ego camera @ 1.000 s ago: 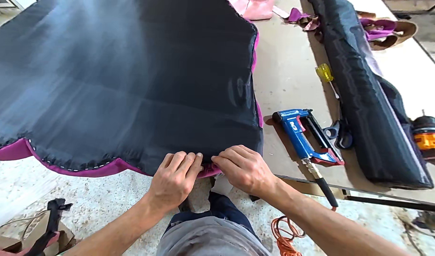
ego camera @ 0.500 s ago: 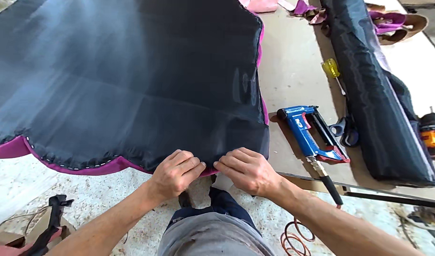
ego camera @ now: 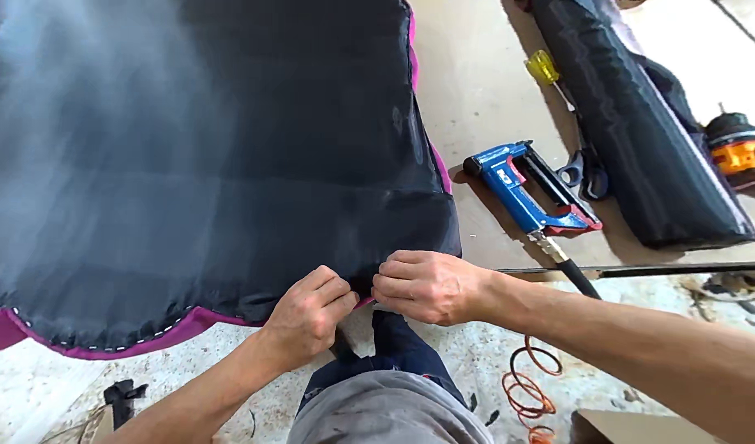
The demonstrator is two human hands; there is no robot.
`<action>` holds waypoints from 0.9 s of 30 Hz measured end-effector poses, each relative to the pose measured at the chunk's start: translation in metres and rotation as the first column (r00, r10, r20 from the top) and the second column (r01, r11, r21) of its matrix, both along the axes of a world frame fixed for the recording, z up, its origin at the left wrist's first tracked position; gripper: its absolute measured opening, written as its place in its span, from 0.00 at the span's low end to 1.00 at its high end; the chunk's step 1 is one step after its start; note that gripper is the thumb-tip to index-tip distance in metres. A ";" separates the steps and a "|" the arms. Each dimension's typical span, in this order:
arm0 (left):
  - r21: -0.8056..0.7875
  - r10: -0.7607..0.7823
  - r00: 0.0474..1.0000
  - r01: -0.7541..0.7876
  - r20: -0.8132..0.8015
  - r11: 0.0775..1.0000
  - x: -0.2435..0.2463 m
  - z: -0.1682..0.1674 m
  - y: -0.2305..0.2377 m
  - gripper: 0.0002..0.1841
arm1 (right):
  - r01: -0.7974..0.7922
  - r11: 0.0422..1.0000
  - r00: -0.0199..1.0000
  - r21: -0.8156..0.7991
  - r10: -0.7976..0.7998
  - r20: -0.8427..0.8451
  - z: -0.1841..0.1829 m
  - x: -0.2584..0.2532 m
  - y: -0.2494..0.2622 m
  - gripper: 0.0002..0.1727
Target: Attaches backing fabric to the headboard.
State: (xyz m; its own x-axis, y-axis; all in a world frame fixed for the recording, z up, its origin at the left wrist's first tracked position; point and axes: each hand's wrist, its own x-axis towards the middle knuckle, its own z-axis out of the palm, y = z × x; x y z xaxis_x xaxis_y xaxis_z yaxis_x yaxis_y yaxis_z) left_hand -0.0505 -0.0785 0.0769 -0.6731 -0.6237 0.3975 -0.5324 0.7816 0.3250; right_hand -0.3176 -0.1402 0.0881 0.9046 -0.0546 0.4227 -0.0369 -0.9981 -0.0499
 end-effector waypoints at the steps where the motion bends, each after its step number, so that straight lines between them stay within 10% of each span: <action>1: 0.013 -0.020 0.999 0.020 0.043 1.000 0.001 0.003 -0.001 0.13 | 0.009 1.000 1.000 0.011 -0.009 -0.018 0.002 0.002 0.000 0.12; 10: 0.214 -0.309 0.852 0.237 0.422 0.948 0.015 0.051 -0.026 0.22 | 0.171 0.973 0.984 0.155 -0.175 0.012 -0.005 0.002 0.013 0.12; 18: 0.348 -0.662 0.642 0.563 0.387 0.749 0.013 0.054 -0.086 0.26 | 0.457 0.863 0.879 0.217 -0.476 0.040 -0.004 -0.001 0.038 0.13; 21: 0.414 -0.717 0.577 0.585 0.393 0.697 0.008 0.059 -0.100 0.26 | 0.812 0.549 0.562 0.198 -0.827 -0.013 0.011 -0.053 0.026 0.13; 23: 0.457 -0.744 0.535 0.587 0.399 0.668 0.006 0.061 -0.107 0.27 | 0.974 0.132 0.163 0.186 -0.974 -0.158 0.009 -0.100 0.009 0.19; 25: 0.472 -0.756 0.513 0.591 0.406 0.654 0.003 0.062 -0.111 0.26 | 0.967 -0.180 -0.114 0.178 -0.937 -0.329 -0.018 -0.130 -0.006 0.35; 27: 0.477 -0.765 0.497 0.598 0.409 0.644 0.003 0.061 -0.113 0.26 | 0.952 -0.282 -0.214 0.119 -0.892 -0.397 -0.044 -0.137 -0.015 0.41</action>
